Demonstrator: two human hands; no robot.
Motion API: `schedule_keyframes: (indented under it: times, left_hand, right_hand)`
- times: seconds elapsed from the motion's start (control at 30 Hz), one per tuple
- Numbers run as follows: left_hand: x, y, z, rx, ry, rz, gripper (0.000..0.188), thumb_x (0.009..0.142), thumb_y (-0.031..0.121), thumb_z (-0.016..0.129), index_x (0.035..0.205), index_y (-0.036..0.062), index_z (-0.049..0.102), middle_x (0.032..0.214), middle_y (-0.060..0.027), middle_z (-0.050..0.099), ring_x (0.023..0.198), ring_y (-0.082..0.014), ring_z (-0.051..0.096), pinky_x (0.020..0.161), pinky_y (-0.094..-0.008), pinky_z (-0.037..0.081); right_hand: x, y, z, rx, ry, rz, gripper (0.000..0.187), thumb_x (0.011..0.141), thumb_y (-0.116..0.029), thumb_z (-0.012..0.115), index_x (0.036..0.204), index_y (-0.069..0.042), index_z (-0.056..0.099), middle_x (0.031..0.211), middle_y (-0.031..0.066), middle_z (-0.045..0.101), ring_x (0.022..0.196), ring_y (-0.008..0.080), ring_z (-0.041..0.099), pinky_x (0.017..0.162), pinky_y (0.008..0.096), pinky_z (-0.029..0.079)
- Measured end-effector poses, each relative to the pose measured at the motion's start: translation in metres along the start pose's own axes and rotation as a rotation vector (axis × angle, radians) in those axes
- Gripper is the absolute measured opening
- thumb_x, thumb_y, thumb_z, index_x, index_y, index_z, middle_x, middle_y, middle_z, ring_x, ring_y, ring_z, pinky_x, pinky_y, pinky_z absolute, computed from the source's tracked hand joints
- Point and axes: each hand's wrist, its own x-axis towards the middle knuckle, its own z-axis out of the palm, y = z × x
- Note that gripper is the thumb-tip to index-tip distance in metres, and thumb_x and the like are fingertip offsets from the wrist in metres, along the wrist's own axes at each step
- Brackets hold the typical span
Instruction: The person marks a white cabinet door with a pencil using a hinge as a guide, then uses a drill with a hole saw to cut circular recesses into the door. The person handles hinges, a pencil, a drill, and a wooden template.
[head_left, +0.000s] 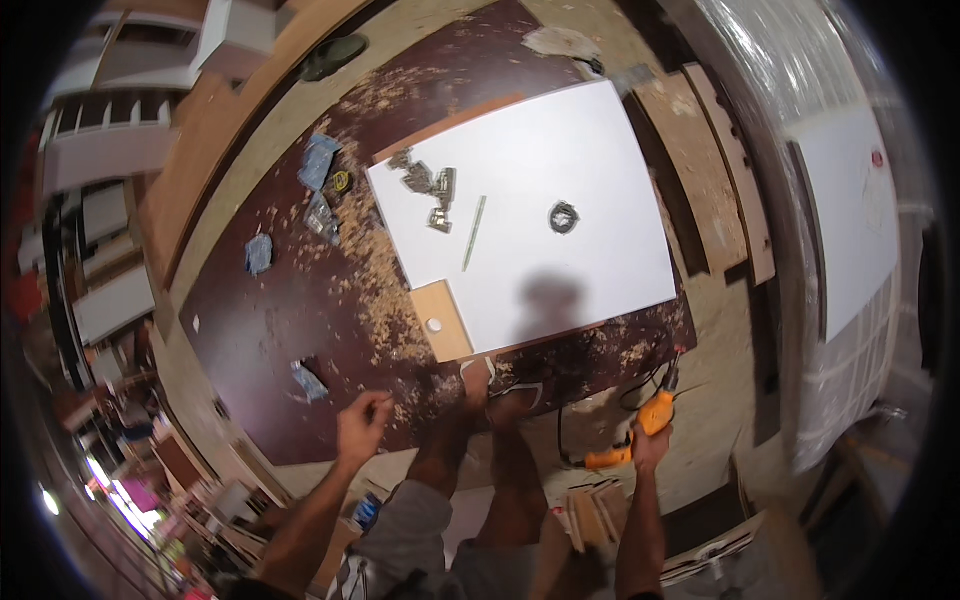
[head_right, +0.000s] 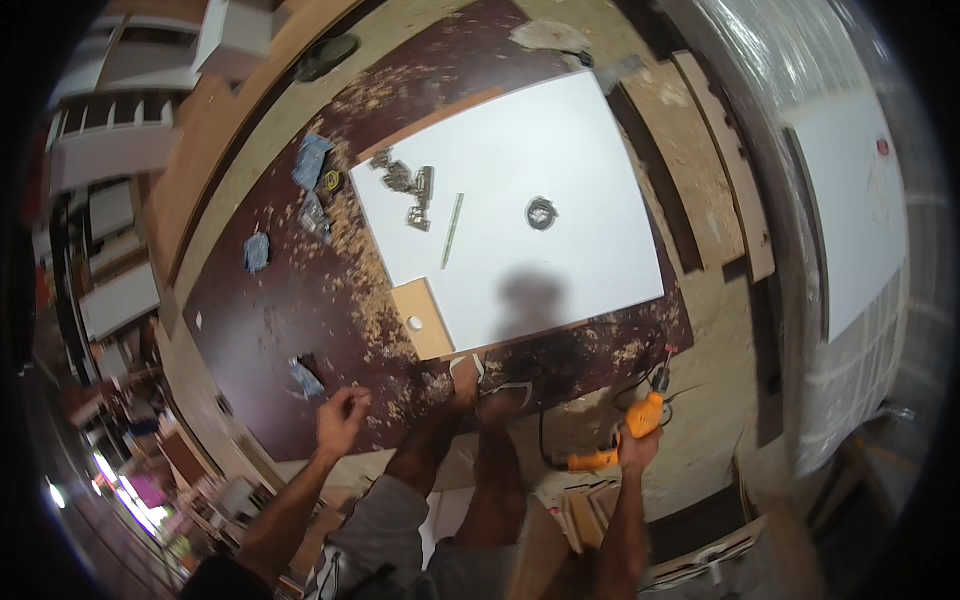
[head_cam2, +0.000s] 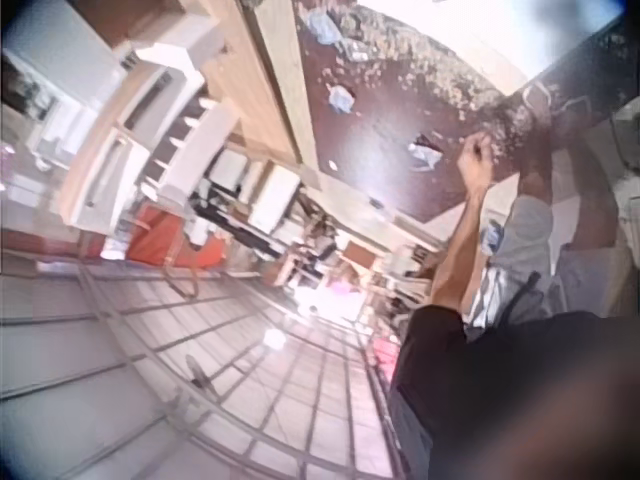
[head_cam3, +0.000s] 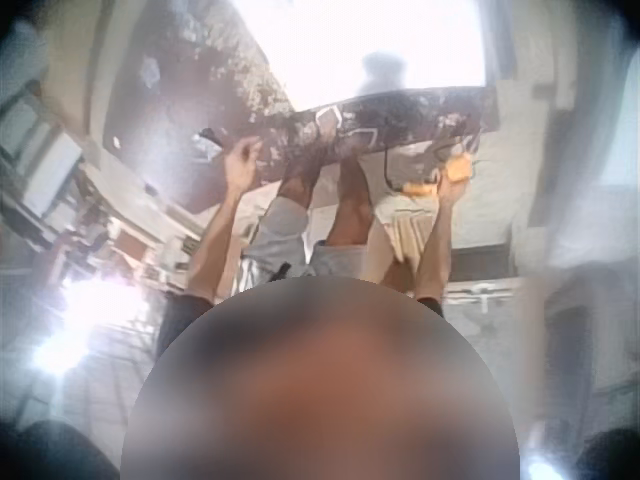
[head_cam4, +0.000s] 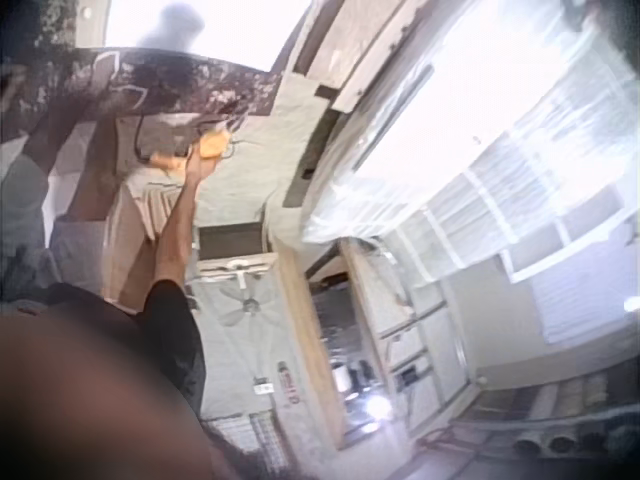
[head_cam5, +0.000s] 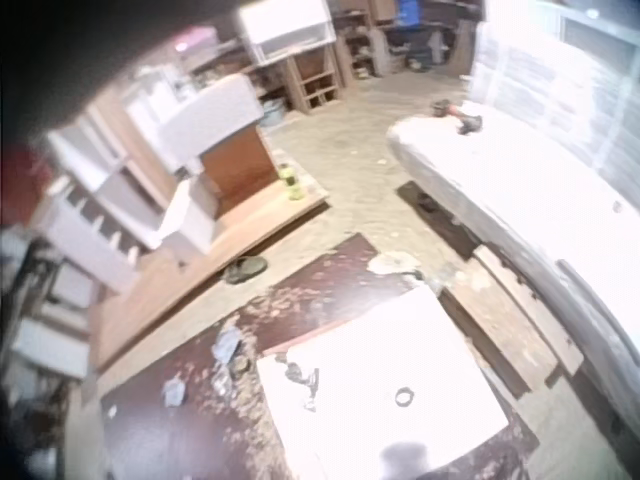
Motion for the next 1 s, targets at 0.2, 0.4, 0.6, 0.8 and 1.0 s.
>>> schedule_keyframes:
  times: [0.2,0.4,0.6,0.8,1.0]
  left_hand:
    - [0.102,0.116,0.115,-0.069,0.026,0.415,0.021,0.105,0.015,0.069,0.121,0.0023,0.075,0.111,-0.0224,0.077,0.107,-0.0430,0.074,0.094,-0.0500,0.059]
    - [0.253,0.164,0.189,0.331,0.299,0.231,0.035,0.099,0.011,0.073,0.127,0.0033,0.054,0.120,-0.0201,0.061,0.101,-0.0378,0.075,0.082,-0.0460,0.065]
    - [0.282,0.164,0.216,0.649,0.320,0.222,0.036,0.095,0.016,0.081,0.117,0.0040,0.054,0.108,-0.0162,0.064,0.087,-0.0315,0.080,0.068,-0.0393,0.067]
    - [0.253,0.188,0.257,0.266,0.255,0.262,0.025,0.102,0.013,0.067,0.125,0.0058,0.060,0.116,-0.0201,0.069,0.092,-0.0403,0.078,0.078,-0.0505,0.066]
    - [0.124,0.200,0.318,-0.285,0.315,-0.013,0.023,0.107,0.024,0.068,0.122,0.0074,0.066,0.106,-0.0203,0.076,0.098,-0.0407,0.075,0.087,-0.0481,0.061]
  right_hand:
    - [-0.082,-0.116,-0.137,-0.318,0.019,-0.184,0.092,0.067,-0.020,0.087,0.149,0.003,0.053,0.130,0.0229,0.064,0.119,0.0410,0.063,0.109,0.0553,0.051]
    - [-0.113,-0.203,-0.196,-0.632,0.118,-0.548,0.094,0.064,-0.020,0.083,0.151,0.000,0.053,0.123,0.0205,0.060,0.114,0.0450,0.055,0.103,0.0580,0.047]
    - [-0.077,-0.245,-0.173,-0.470,-0.091,-0.717,0.099,0.063,-0.025,0.088,0.153,0.000,0.053,0.119,0.0202,0.060,0.112,0.0430,0.057,0.100,0.0563,0.048]
    - [-0.039,-0.248,-0.166,-0.609,-0.311,-0.695,0.096,0.061,-0.019,0.087,0.150,0.000,0.054,0.122,0.0205,0.063,0.115,0.0437,0.058,0.105,0.0554,0.050]
    - [-0.017,-0.278,-0.186,-0.674,-0.315,-0.815,0.098,0.059,-0.020,0.089,0.150,-0.004,0.056,0.116,0.0172,0.062,0.110,0.0433,0.058,0.097,0.0562,0.051]
